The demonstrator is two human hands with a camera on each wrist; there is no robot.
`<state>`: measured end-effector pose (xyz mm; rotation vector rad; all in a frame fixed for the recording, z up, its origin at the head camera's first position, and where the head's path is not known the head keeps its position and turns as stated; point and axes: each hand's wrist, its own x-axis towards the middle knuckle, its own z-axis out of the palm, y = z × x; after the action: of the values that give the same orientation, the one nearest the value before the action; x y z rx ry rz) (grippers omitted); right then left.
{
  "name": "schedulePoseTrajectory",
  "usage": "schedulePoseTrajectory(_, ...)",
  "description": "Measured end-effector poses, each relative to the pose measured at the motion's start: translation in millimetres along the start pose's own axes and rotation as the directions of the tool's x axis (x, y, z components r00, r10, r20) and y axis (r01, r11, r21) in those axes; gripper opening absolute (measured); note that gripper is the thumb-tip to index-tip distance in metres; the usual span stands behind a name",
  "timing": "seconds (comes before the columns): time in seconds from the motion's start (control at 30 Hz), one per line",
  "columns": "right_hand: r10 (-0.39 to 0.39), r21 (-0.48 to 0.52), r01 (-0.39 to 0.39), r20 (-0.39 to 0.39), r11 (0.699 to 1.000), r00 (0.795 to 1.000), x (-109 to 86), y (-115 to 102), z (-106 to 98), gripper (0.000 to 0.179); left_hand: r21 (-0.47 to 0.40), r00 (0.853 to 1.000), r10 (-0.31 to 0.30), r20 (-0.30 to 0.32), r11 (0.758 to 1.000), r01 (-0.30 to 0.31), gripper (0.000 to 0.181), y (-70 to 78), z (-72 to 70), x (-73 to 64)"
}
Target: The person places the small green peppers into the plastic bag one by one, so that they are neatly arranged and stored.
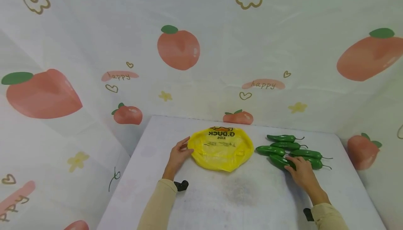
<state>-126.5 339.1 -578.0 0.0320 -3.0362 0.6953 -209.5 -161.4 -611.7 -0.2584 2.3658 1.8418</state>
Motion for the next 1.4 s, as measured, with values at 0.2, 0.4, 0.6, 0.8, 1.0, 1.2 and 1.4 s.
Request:
schedulePoseTrajectory(0.2, -0.028, 0.009, 0.028, -0.042, 1.0, 0.999, -3.1, -2, -4, 0.044, 0.03, 1.0, 0.026, -0.014, 0.999, -0.026, 0.053, 0.4, -0.1, -0.4)
schedulePoseTrajectory(0.4, -0.053, 0.021, 0.054, -0.063, 0.998, 0.997, -3.2, -5, -11, 0.042, -0.01, 0.998, 0.052, -0.022, 0.999, -0.052, 0.055, -2.6, 0.9, 1.2)
schedulePoseTrajectory(0.6, -0.079, 0.038, 0.083, -0.098, 0.996, 0.992, 3.8, -8, -19, 0.041, -0.029, 0.997, 0.064, -0.046, 0.997, -0.065, 0.056, -7.1, 2.1, 4.4)
schedulePoseTrajectory(0.8, -0.111, 0.026, 0.115, -0.132, 0.993, 0.985, 10.2, -14, -25, 0.041, -0.011, 0.997, 0.055, -0.054, 0.998, -0.056, 0.055, -7.1, 2.5, 3.8)
schedulePoseTrajectory(1.0, -0.141, 0.047, 0.149, -0.151, 0.988, 0.979, 18.2, -27, -31, 0.041, 0.021, 0.995, 0.053, -0.081, 0.998, -0.052, 0.052, -6.9, 2.8, 1.2)
schedulePoseTrajectory(1.2, -0.163, 0.058, 0.174, -0.158, 0.983, 0.974, 24.7, -40, -36, 0.04, 0.011, 0.994, 0.055, -0.089, 0.998, -0.055, 0.051, -7.6, 3.0, 1.4)
schedulePoseTrajectory(1.4, -0.195, 0.068, 0.207, -0.15, 0.976, 0.969, 30.7, -54, -38, 0.04, 0.025, 0.995, 0.056, -0.079, 0.998, -0.055, 0.051, -7.5, 4.8, 0.9)
